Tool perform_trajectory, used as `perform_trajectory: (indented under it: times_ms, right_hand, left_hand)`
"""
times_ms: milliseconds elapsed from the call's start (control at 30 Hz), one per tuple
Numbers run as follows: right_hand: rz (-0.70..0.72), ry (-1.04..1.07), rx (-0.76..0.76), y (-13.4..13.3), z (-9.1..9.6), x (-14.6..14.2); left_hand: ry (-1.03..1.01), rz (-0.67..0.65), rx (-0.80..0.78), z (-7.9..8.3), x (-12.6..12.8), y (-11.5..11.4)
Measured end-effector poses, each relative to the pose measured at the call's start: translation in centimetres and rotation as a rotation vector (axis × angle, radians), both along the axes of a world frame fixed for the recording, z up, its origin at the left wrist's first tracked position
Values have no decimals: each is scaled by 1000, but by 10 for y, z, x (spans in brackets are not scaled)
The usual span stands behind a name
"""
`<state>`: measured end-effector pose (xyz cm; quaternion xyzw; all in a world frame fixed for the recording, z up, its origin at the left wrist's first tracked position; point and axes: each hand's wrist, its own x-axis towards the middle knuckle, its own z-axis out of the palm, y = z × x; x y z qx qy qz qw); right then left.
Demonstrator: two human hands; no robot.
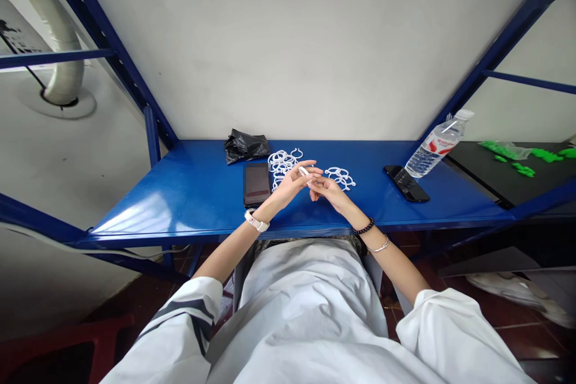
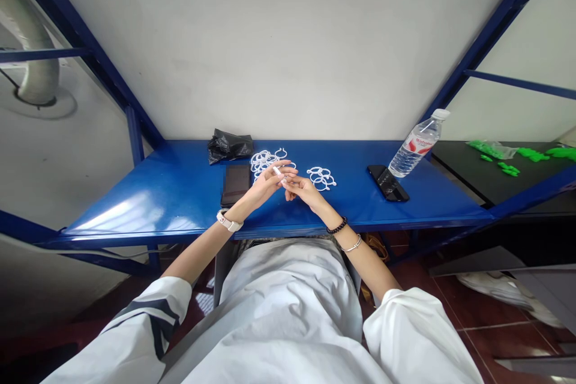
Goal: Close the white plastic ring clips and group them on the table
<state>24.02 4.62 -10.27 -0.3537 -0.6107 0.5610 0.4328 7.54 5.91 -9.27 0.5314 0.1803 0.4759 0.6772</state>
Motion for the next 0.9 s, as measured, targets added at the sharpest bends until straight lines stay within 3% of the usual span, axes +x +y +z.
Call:
perform_trajectory:
  times_ms: [400, 900]
  right_hand:
    - [59, -59, 39, -4, 5, -1]
    - [-10, -113, 142, -2, 0, 2]
  left_hand:
    - [-9, -70, -59, -1, -2, 3]
    - [58, -37, -43, 1, 0, 0]
